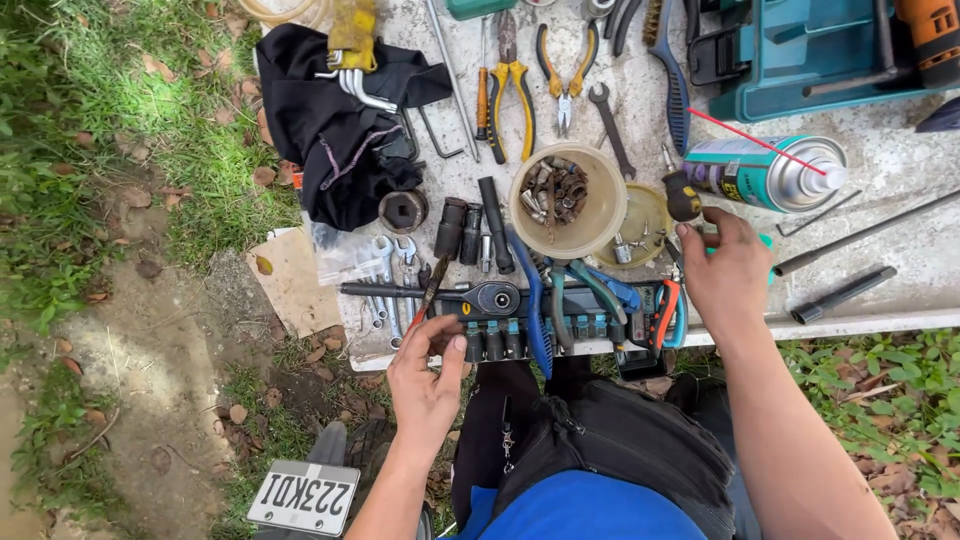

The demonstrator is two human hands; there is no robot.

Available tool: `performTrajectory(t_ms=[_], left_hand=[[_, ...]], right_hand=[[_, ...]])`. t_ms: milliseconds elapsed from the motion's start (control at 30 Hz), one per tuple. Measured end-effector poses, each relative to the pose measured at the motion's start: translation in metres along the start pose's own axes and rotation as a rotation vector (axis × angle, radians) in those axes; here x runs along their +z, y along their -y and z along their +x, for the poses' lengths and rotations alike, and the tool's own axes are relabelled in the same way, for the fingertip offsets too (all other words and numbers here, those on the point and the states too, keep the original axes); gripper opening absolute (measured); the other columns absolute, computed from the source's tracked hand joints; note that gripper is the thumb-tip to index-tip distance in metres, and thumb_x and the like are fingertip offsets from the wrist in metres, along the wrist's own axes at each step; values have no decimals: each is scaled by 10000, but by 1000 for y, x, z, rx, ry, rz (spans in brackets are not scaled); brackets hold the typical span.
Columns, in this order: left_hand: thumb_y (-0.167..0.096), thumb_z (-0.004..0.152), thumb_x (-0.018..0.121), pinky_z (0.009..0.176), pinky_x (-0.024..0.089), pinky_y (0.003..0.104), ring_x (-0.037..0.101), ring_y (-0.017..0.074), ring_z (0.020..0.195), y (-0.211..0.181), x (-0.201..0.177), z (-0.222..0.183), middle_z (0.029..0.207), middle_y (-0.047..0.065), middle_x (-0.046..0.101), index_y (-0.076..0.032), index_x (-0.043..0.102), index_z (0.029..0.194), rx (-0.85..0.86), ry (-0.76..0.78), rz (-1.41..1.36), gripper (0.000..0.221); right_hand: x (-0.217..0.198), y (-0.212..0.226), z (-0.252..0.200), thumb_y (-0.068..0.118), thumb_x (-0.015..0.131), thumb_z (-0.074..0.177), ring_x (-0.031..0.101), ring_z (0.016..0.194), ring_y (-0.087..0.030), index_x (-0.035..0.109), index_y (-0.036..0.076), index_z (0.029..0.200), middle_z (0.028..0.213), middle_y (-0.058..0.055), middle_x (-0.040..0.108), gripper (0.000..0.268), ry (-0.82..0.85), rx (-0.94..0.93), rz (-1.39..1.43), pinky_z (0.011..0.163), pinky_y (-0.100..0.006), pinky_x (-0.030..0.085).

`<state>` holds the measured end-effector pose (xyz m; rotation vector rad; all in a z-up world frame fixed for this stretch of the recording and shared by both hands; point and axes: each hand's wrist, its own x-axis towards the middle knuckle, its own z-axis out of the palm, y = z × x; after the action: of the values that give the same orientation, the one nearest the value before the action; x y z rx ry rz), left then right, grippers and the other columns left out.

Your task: Selecting specific fasteners from a parts container and installing them into the front assembly of a motorcycle.

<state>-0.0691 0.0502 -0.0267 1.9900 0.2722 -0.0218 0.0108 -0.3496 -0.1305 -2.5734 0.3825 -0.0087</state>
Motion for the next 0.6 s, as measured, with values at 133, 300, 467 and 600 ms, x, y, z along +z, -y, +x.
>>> performTrajectory(t_ms=[133,300,467,600], left_hand=[[-44,1014,748,698,666,394,809,285,839,12,-5,0,1006,188,816,10,792,1220,41,-42,-90,218],[-26,1003,759,723,670,396,815,310,876,24,-4,-2,1023,192,814,18,793,1225,35,-38,-86,229],[-17,1004,747,716,660,396,802,302,892,22,-8,1,1027,198,804,22,787,1242,1,-23,-83,245],[-10,1007,737,706,656,403,798,319,888,9,-7,7,1019,206,799,35,777,1240,35,-5,-70,241]], right_hand=[[-12,14,-33,190,853,1081,791,914,-424,798,-51,1358,1120,-246,786,371,34,8,74,670,-444,676],[-18,39,-66,38,826,1042,796,925,-437,782,-68,1352,1143,-276,770,330,128,1,254,715,-465,679],[-17,49,-74,17,807,1007,812,886,-356,787,11,1359,1170,-228,782,352,188,76,406,679,-416,685],[-37,92,-60,28,678,1101,795,945,-361,647,-66,1471,1238,-296,756,383,231,161,693,786,-455,692]])
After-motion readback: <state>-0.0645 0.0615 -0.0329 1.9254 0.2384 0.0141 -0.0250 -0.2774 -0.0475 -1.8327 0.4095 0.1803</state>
